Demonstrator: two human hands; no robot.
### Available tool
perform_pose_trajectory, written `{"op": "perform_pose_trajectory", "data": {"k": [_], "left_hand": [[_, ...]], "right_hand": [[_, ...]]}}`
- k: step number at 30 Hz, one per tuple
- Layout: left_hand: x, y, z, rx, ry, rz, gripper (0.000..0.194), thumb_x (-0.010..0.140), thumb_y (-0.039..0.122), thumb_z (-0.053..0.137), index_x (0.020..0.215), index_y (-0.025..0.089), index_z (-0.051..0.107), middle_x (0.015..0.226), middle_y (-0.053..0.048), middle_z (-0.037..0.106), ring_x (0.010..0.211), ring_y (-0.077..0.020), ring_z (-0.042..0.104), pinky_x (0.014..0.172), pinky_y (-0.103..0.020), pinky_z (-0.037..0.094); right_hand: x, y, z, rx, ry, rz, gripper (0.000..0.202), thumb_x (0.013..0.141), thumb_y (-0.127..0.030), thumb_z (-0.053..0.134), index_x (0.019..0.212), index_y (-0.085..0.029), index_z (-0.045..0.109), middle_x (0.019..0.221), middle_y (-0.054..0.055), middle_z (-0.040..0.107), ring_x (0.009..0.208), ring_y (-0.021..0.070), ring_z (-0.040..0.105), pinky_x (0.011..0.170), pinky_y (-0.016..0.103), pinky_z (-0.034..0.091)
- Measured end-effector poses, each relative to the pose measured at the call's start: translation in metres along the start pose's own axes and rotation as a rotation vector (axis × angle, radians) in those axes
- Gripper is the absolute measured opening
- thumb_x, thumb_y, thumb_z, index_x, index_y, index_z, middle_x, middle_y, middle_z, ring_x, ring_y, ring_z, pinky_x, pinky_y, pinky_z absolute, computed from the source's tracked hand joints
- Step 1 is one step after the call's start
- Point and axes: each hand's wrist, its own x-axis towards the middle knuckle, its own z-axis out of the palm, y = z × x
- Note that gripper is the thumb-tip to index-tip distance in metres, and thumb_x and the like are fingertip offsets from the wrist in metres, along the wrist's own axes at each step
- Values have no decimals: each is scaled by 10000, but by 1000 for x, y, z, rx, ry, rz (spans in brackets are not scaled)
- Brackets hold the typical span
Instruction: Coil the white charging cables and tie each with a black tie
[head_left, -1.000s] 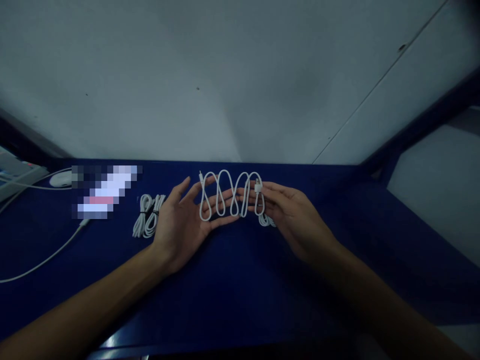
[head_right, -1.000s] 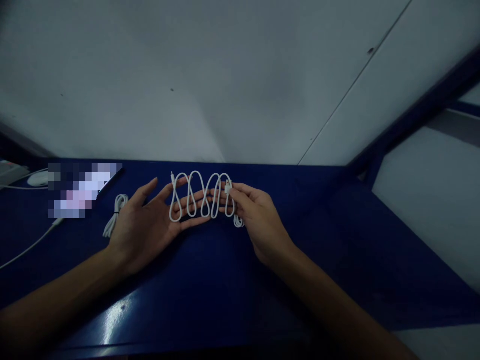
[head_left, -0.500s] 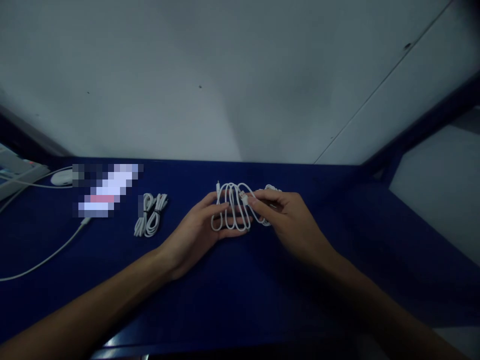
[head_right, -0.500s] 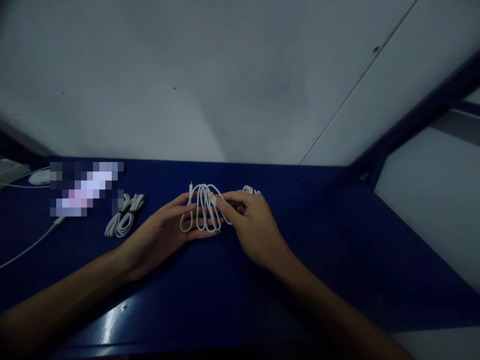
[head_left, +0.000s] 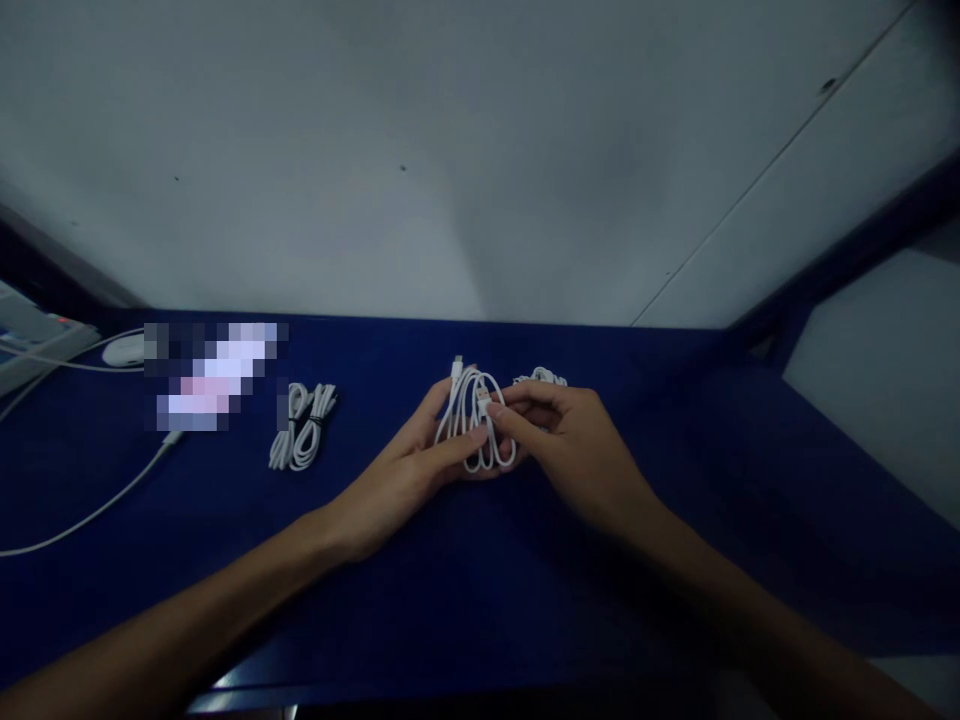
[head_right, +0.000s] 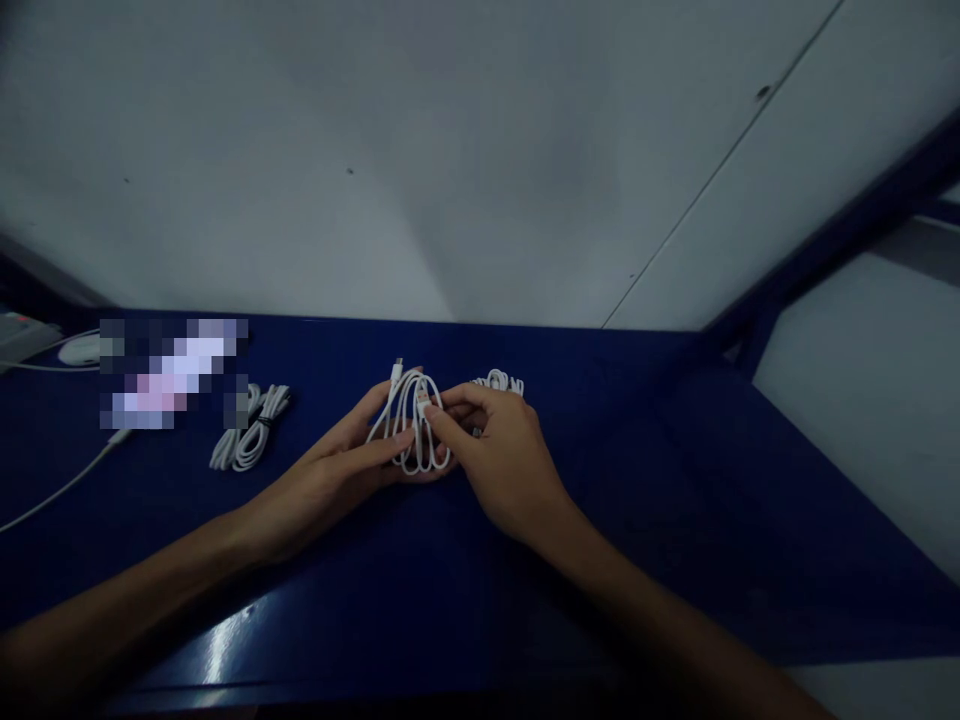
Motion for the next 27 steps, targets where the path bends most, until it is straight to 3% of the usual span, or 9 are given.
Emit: {"op": "perform_pose_trajectory", "data": {"k": [6, 11, 19, 27], "left_hand": [[1, -5, 2, 38, 54, 37, 538, 1109, 513, 545, 1596, 296, 466, 1504, -139, 609, 1160, -303, 689, 940, -479, 582], [3, -4, -2, 89, 91, 49, 454, 1106, 453, 570, 1500, 230, 594, 1331, -128, 703, 1088, -262, 695, 901, -393, 555], [6, 4, -3, -9, 76, 14, 331, 1115, 338, 536, 1293, 130, 723, 1115, -145, 760, 952, -239, 714, 835, -351, 555], [3, 3, -2, -64, 46, -16, 360, 1114, 393, 521, 1252, 131, 725, 995, -125, 762, 817, -229, 731, 825, -378, 591]], "right_hand": [[-4, -3, 6, -98, 46, -1, 139, 947, -312, 773, 1031, -203, 793, 833, 33, 779, 707, 210, 754, 561, 328, 645], [-6, -6, 7, -201, 74, -43, 190, 986, -337, 731, 860, -198, 760, 821, 37, 783, 668, 163, 702, 507, 260, 567], [-4, -3, 4, 69, -54, -35, 152, 1009, -293, 705, 1030, -175, 797, 805, 32, 743, 670, 153, 686, 487, 234, 548], [-4, -6, 7, 213, -100, -12, 115, 964, -285, 779, 1024, -188, 775, 841, 23, 760, 674, 158, 728, 549, 261, 614]]}}
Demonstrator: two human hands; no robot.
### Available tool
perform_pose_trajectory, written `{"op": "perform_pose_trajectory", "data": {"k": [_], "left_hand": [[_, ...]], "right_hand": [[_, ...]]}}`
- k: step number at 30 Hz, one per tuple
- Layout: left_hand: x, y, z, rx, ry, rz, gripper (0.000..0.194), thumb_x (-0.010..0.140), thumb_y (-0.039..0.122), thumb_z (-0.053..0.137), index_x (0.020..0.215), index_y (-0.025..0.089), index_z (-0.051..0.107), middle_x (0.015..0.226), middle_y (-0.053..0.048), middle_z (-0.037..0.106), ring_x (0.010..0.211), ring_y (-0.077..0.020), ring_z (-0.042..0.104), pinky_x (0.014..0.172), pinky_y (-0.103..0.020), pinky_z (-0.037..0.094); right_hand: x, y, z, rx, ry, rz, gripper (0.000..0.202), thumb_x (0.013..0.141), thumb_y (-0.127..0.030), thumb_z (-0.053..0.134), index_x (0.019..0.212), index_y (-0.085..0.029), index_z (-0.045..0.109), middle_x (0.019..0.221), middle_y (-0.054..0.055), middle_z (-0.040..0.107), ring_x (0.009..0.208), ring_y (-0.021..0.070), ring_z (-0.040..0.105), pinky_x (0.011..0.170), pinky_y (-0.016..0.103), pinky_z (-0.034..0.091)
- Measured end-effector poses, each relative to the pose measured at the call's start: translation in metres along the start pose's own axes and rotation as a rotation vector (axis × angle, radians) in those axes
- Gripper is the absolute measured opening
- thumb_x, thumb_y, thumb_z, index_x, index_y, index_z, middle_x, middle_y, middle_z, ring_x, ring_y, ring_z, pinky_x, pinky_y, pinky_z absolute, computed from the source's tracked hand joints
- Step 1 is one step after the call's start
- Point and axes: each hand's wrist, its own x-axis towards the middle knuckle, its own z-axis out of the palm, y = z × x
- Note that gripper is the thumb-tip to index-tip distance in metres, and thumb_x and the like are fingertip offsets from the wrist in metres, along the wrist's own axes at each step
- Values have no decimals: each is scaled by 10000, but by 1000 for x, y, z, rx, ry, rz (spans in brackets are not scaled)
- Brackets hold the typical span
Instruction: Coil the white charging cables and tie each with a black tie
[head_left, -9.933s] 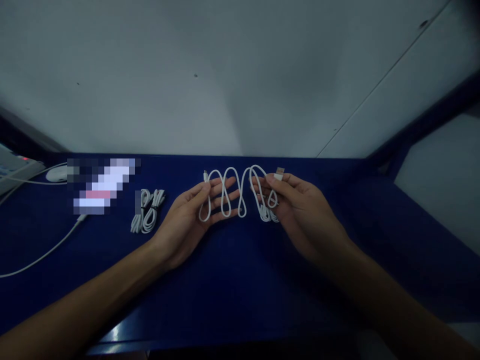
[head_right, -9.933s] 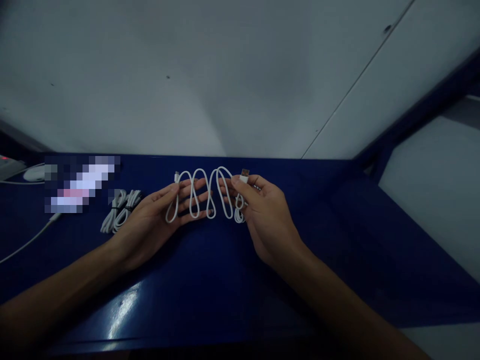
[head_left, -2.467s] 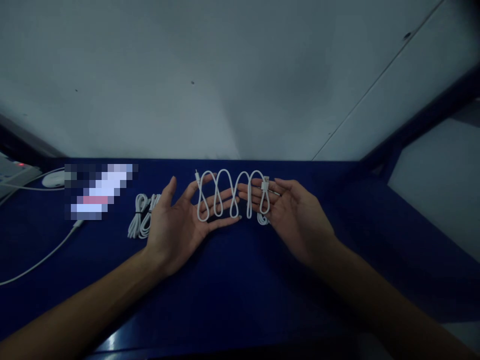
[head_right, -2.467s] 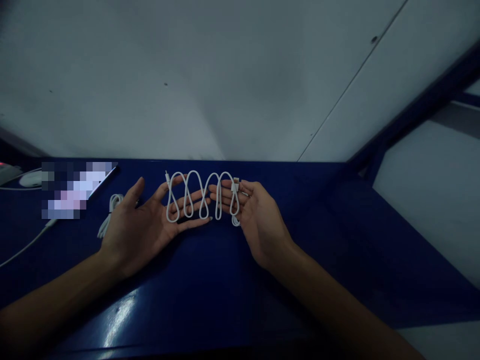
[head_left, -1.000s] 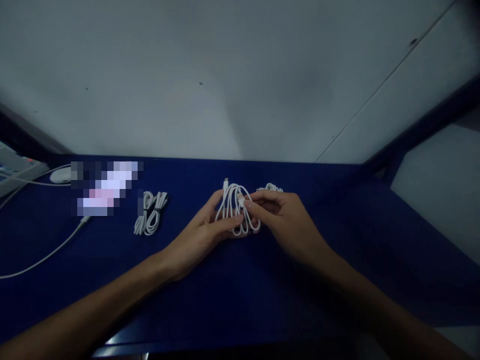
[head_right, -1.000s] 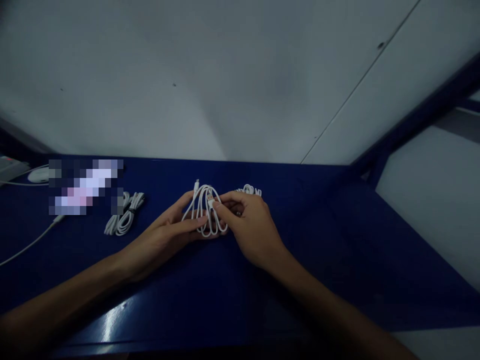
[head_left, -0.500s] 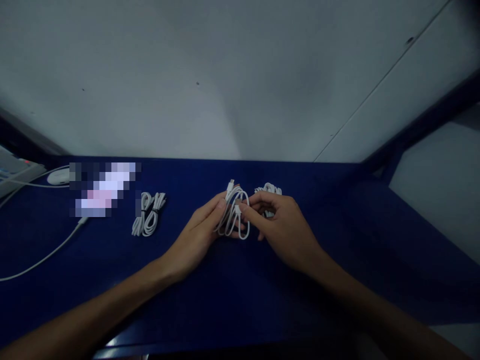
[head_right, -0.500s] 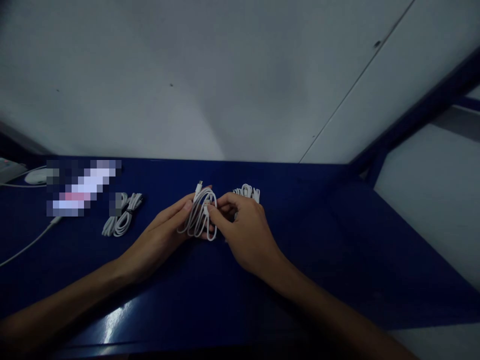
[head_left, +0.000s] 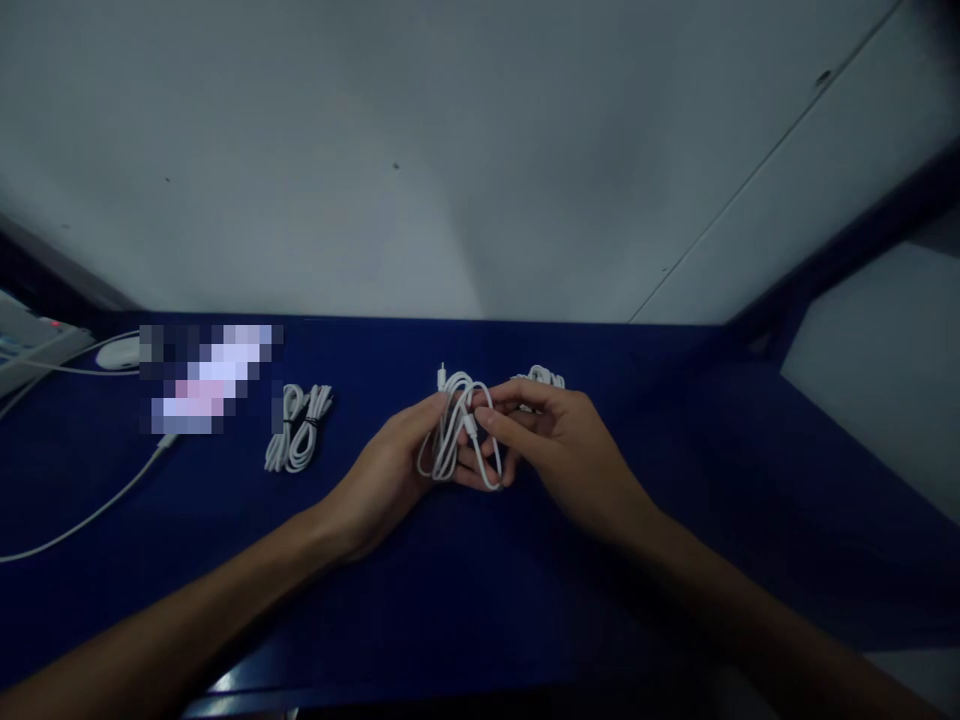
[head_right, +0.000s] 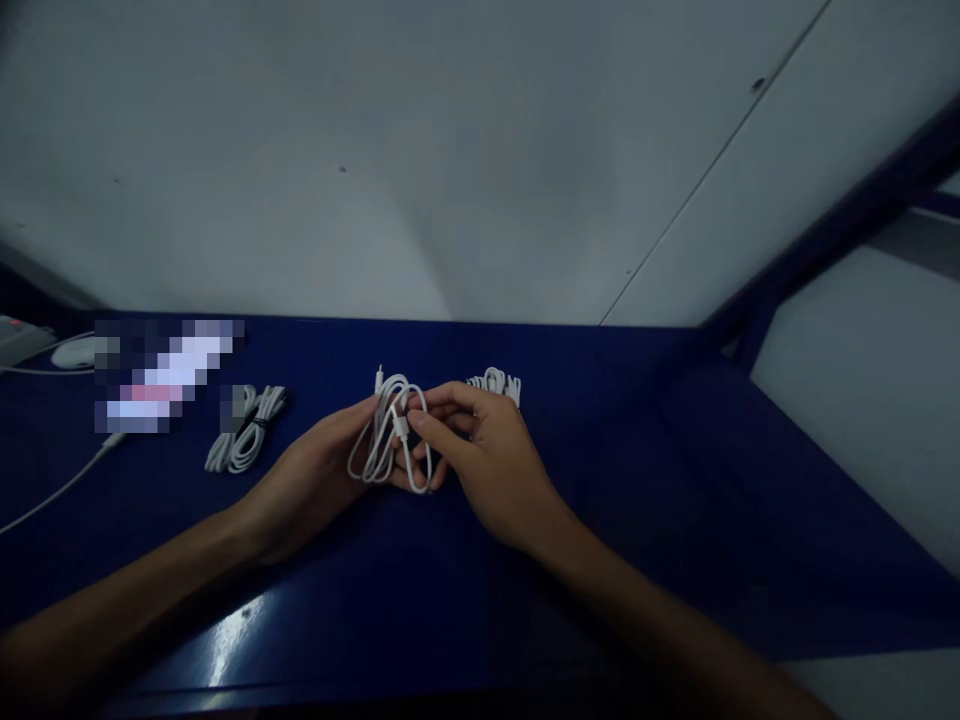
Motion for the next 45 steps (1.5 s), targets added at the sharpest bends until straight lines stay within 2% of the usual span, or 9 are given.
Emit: {"op": "perform_pose_trajectory", "data": {"k": [4, 11, 17, 20, 23, 27, 30, 35, 45], "left_hand": [[-1, -2, 2, 69, 0, -8, 369, 1109, 420, 548, 1297, 133, 684, 1012, -128, 754, 854, -232, 724, 818, -374, 592], [2, -4, 1, 78, -71, -32, 477, 1082, 561, 546, 1198, 126, 703, 1102, -176, 740, 979, -294, 704, 779, -404, 604], [-1, -6, -1, 18, -77, -67, 406, 1103, 496, 544, 1310, 175, 679, 1159, -158, 738, 969, -272, 729, 892, -443, 588], [-3, -6, -1, 11, -116, -51, 376, 1122, 468, 509, 1298, 188, 688, 1136, -143, 734, 954, -255, 721, 900, -432, 585], [-3, -7, -1, 17, -115, -34, 347, 1126, 444, 504, 1219, 173, 699, 995, -102, 704, 898, -232, 687, 874, -414, 593], [-2, -11, -1, 66, -26, -21, 328, 1110, 483, 530, 1162, 192, 673, 890, -41, 650, 784, -192, 637, 812, -391, 607], [-2, -11, -2, 183, 7, -19, 327, 1105, 500, 525, 1124, 199, 649, 853, -38, 669, 746, -189, 642, 764, -355, 591], [-3, -9, 1, 333, 13, -12, 416, 1115, 587, 429, 1009, 209, 565, 646, 13, 547, 579, -159, 528, 596, -295, 509], [-7, -8, 0, 371, 60, 20, 389, 1087, 580, 522, 961, 213, 543, 760, 48, 338, 626, -126, 279, 544, -254, 265]], "right_hand": [[0, -1, -1, -66, 60, 15, 179, 896, -285, 854, 1004, -184, 753, 840, 31, 770, 671, 168, 732, 506, 247, 595], [-2, -2, 0, -120, 192, -14, 255, 822, -290, 912, 938, -180, 714, 779, 32, 770, 621, 175, 726, 459, 248, 575], [-5, 7, 7, -350, 288, -122, 294, 878, -345, 871, 1045, -228, 658, 802, 5, 750, 726, 201, 745, 659, 353, 631], [-6, 8, 11, -441, 331, -202, 251, 907, -322, 845, 960, -245, 613, 794, -10, 714, 697, 176, 699, 636, 336, 586], [-10, 7, 14, -485, 307, -256, 184, 941, -285, 810, 896, -248, 635, 753, -20, 682, 649, 155, 664, 593, 310, 559], [-15, 4, 16, -394, 170, -230, 93, 1024, -337, 719, 993, -250, 707, 798, -2, 753, 641, 158, 723, 569, 298, 584], [-15, 4, 18, -417, 158, -265, 117, 978, -335, 786, 975, -243, 715, 788, -11, 752, 590, 142, 699, 546, 293, 576], [-13, 6, 17, -409, 206, -214, 109, 1000, -311, 749, 923, -234, 749, 885, 19, 786, 784, 183, 763, 729, 346, 642], [-14, 4, 16, -371, 250, -147, 131, 970, -368, 771, 950, -240, 790, 916, 48, 795, 757, 204, 751, 590, 327, 606]]}}
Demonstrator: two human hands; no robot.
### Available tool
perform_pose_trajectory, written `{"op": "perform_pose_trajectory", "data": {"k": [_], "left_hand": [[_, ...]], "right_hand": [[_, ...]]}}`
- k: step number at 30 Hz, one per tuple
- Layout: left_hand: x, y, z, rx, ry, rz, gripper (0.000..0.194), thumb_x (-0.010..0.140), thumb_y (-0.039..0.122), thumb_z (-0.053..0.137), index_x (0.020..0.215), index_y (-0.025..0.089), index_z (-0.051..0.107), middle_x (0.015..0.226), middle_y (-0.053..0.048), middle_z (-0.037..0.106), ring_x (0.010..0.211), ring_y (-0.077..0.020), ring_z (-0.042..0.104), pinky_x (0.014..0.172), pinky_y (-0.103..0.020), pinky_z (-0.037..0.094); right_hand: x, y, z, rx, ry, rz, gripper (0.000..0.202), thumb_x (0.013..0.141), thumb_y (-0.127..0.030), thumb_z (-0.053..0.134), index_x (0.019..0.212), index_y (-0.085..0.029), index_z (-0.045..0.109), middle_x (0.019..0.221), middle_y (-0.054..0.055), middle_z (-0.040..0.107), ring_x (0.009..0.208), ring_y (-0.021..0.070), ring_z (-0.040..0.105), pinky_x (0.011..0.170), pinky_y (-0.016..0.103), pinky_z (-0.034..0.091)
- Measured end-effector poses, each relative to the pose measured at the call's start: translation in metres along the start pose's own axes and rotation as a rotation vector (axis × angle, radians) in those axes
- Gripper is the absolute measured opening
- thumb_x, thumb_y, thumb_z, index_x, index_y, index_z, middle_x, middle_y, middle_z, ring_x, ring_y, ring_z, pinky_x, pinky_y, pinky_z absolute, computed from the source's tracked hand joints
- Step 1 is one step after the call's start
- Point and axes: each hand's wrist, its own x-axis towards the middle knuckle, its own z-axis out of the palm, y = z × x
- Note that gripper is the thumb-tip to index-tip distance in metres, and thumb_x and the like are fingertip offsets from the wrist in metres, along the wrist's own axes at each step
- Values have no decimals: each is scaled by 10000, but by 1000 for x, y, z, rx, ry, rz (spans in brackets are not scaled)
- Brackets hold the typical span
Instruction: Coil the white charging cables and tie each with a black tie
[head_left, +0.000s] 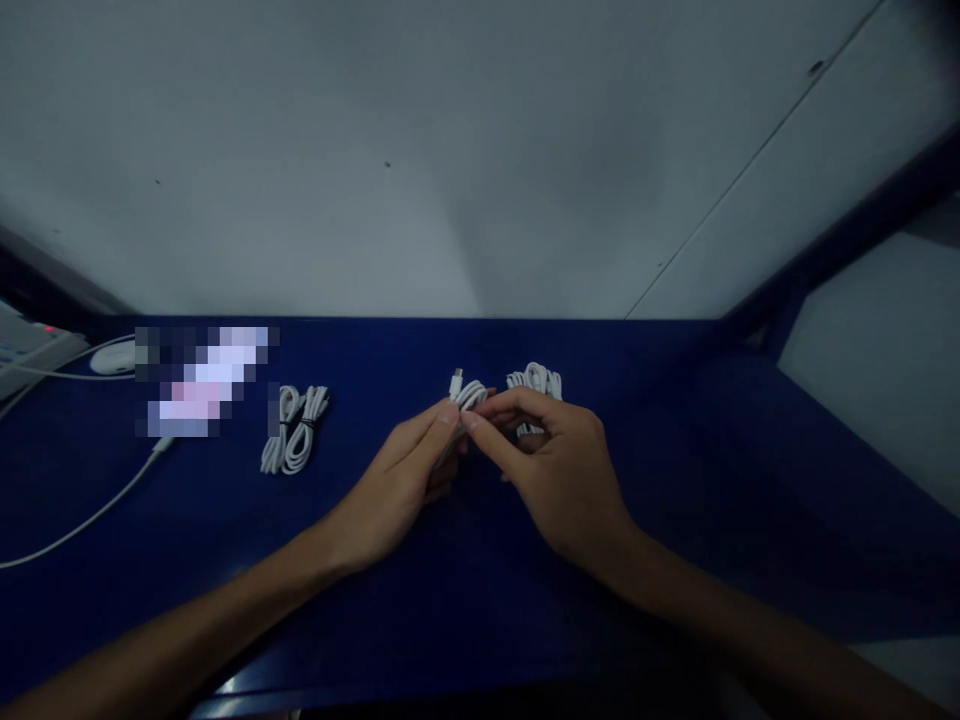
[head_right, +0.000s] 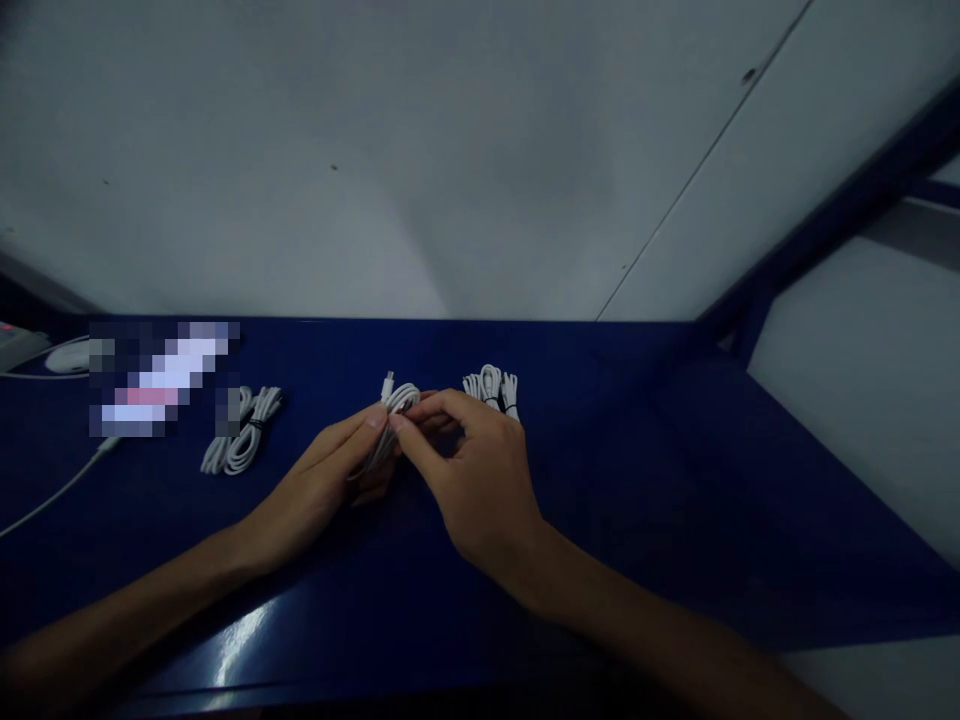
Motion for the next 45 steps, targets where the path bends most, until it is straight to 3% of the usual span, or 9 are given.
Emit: {"op": "perform_pose_trajectory", "data": {"k": [5, 11, 17, 20, 25, 30, 36, 41, 45], "left_hand": [[-1, 4, 0, 32, 20, -52, 422, 1078, 566, 511, 878, 196, 544, 719, 52, 300, 608, -126, 221, 529, -257, 199], [-5, 6, -1, 122, -43, -113, 517, 1084, 585, 451, 769, 187, 550, 614, 46, 356, 540, -112, 267, 489, -252, 216], [-7, 12, 3, 89, -111, -141, 545, 1067, 587, 500, 732, 171, 608, 543, 49, 351, 492, -99, 274, 456, -225, 225], [-5, 15, 3, 40, -124, -177, 571, 1062, 611, 477, 727, 175, 631, 506, 60, 307, 435, -96, 264, 412, -216, 211], [-1, 14, 0, 27, -167, -200, 631, 1066, 638, 431, 743, 159, 686, 568, 53, 335, 396, -92, 257, 339, -232, 269], [-4, 11, 1, 46, -149, -244, 572, 1070, 611, 478, 661, 213, 473, 557, 72, 272, 436, -85, 220, 387, -220, 196], [-8, 9, 2, 150, -117, -137, 532, 1095, 599, 460, 731, 211, 456, 584, 68, 318, 478, -86, 233, 432, -219, 214], [-11, 9, 5, 242, -93, -106, 557, 1089, 636, 458, 737, 206, 417, 620, 61, 346, 506, -80, 257, 439, -201, 220], [-11, 8, 4, 150, -85, -131, 541, 1090, 620, 474, 748, 205, 413, 634, 67, 340, 518, -76, 240, 440, -183, 224]], "right_hand": [[2, -3, -5, 8, 37, -19, 191, 1021, -419, 696, 1012, -238, 634, 876, 29, 732, 710, 176, 697, 553, 305, 538], [6, 1, -8, -178, -103, -195, 197, 1089, -440, 585, 1118, -246, 605, 672, -51, 567, 548, 141, 546, 541, 322, 454], [10, 6, -10, -219, -219, -246, 217, 1104, -437, 572, 995, -255, 618, 654, -49, 629, 525, 136, 551, 510, 300, 423], [9, 5, -9, -235, -168, -293, 286, 1102, -372, 582, 844, -251, 584, 646, -42, 638, 514, 124, 549, 511, 293, 421], [8, 4, -8, -254, -46, -293, 307, 1096, -329, 597, 803, -248, 557, 603, -53, 577, 501, 119, 493, 516, 299, 394], [12, 6, -10, -321, -106, -391, 348, 1104, -266, 544, 757, -238, 523, 670, -32, 535, 584, 134, 474, 588, 314, 404], [11, 12, -9, -472, -86, -490, 353, 1118, -296, 524, 789, -214, 623, 787, 23, 585, 661, 152, 525, 619, 330, 440], [13, 13, -6, -647, 97, -664, 338, 1092, -208, 560, 767, -192, 653, 869, 73, 691, 809, 204, 556, 675, 351, 454], [15, 13, -3, -800, 106, -856, 358, 1084, -180, 569, 743, -158, 678, 724, 50, 662, 733, 196, 518, 694, 372, 459]]}}
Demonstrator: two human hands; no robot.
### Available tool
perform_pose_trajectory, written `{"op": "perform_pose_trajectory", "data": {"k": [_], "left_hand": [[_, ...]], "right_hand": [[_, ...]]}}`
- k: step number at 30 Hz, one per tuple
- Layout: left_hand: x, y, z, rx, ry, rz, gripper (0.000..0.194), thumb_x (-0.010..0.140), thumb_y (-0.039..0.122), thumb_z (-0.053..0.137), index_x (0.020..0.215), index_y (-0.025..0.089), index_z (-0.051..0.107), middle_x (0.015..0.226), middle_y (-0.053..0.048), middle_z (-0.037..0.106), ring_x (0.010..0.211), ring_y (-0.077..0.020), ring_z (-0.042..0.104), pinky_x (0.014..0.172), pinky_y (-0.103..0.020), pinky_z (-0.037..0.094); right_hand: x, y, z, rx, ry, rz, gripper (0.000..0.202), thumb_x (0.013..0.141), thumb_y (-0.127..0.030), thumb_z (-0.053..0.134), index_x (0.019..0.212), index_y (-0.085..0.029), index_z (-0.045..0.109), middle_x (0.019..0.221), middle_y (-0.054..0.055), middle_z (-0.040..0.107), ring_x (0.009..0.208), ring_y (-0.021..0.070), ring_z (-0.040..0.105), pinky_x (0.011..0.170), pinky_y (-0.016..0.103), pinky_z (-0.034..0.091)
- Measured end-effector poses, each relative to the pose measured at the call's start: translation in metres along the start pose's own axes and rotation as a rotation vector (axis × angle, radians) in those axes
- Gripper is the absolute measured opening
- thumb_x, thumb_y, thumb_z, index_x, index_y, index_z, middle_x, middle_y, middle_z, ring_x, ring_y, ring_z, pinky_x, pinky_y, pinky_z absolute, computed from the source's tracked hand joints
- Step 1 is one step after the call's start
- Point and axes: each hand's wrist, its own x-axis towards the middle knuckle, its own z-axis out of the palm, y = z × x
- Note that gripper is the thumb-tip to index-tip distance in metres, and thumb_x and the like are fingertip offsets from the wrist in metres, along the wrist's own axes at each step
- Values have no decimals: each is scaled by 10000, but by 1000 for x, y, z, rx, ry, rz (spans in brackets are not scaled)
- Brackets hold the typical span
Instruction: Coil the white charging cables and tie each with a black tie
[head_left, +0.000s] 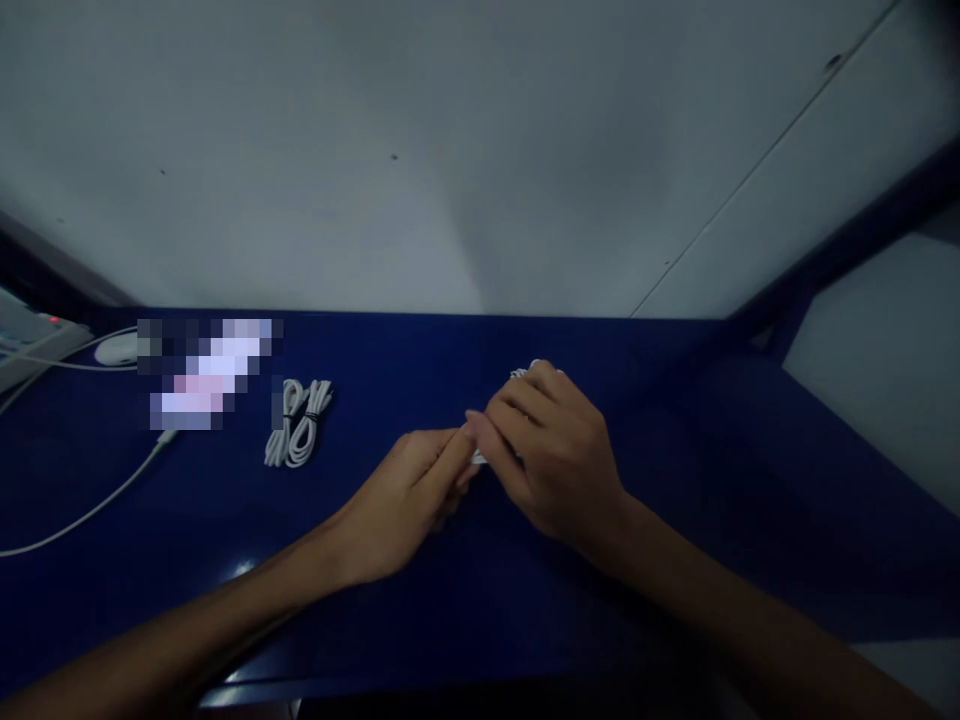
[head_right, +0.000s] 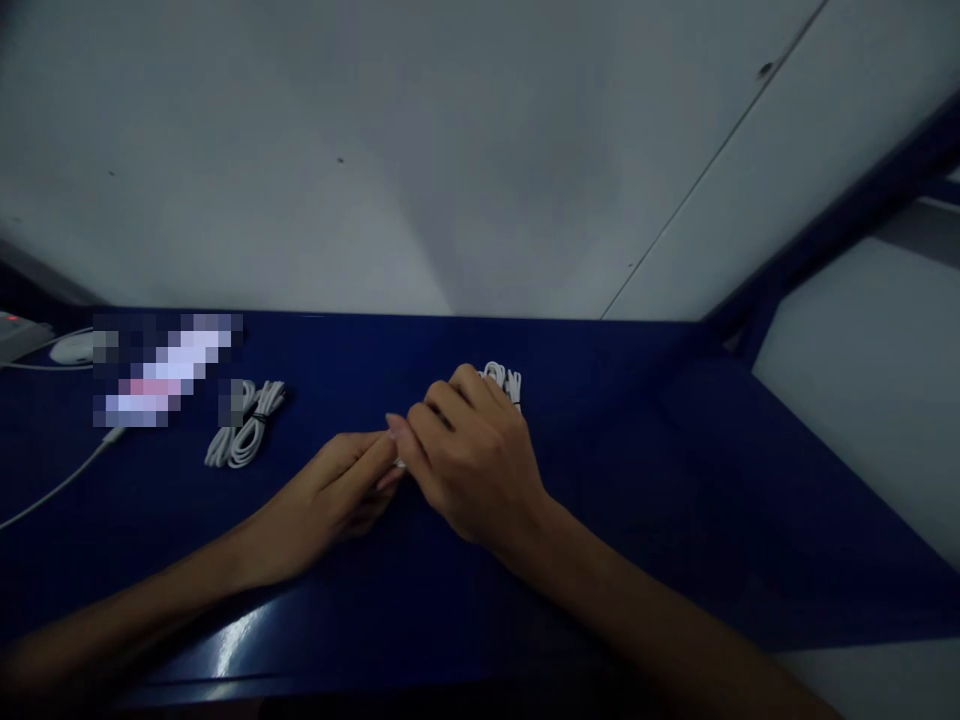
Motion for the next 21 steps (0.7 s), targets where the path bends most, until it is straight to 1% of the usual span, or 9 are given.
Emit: {"op": "perform_pose_trajectory", "data": {"k": [3, 5, 7, 9, 11, 13, 15, 19, 21], "left_hand": [[1, 3, -4, -142, -159, -65, 521, 1113, 570, 441, 741, 204, 440, 610, 76, 305, 481, -73, 213, 408, -183, 210], [2, 7, -6, -220, -279, -98, 509, 1121, 547, 426, 766, 194, 517, 599, 82, 276, 466, -79, 195, 386, -189, 221], [2, 10, -9, -265, -338, -98, 478, 1126, 526, 430, 874, 176, 638, 617, 82, 266, 481, -88, 196, 393, -194, 254], [2, 11, -10, -284, -363, -91, 445, 1131, 503, 430, 999, 170, 695, 640, 78, 269, 507, -98, 216, 424, -200, 284], [2, 11, -10, -292, -375, -89, 426, 1137, 481, 424, 962, 174, 663, 649, 73, 276, 528, -103, 233, 459, -209, 299], [3, 8, -9, -303, -366, -85, 409, 1134, 447, 439, 841, 187, 557, 654, 70, 282, 537, -101, 234, 475, -213, 299], [5, 5, -9, -294, -322, -60, 403, 1125, 433, 471, 797, 200, 471, 675, 67, 298, 541, -94, 232, 473, -211, 296], [8, 0, -8, -226, -210, 0, 415, 1121, 483, 487, 814, 204, 462, 705, 64, 326, 548, -90, 241, 465, -209, 299], [8, 0, -9, -196, -206, 19, 435, 1118, 509, 490, 807, 206, 462, 695, 70, 306, 549, -95, 223, 471, -218, 307]], "right_hand": [[0, 3, 3, -94, 67, -110, 432, 1067, -176, 559, 641, -172, 629, 617, 27, 584, 656, 185, 498, 646, 367, 430], [-1, 8, 3, -75, 118, -159, 478, 1068, -155, 536, 593, -182, 588, 559, -1, 521, 569, 150, 455, 565, 338, 381], [-1, 14, 2, -18, 130, -188, 493, 1084, -134, 508, 599, -180, 584, 549, -22, 517, 505, 113, 426, 502, 307, 336], [-1, 18, 0, 20, 126, -198, 503, 1104, -135, 488, 612, -183, 582, 545, -38, 525, 474, 89, 419, 477, 282, 319], [0, 21, -1, 25, 122, -204, 515, 1117, -146, 482, 612, -187, 576, 538, -48, 522, 468, 80, 422, 473, 268, 318], [0, 22, -1, 12, 124, -219, 517, 1117, -160, 503, 605, -186, 569, 537, -49, 514, 479, 82, 423, 475, 268, 320], [0, 22, 0, -13, 106, -229, 483, 1106, -191, 552, 626, -179, 594, 564, -40, 530, 505, 91, 430, 489, 275, 331], [1, 22, 2, -74, 21, -239, 408, 1075, -200, 595, 670, -168, 630, 637, -3, 582, 594, 129, 482, 566, 296, 402], [1, 23, 3, -101, 36, -248, 416, 1060, -164, 588, 645, -173, 608, 621, 2, 566, 612, 144, 491, 586, 305, 425]]}}
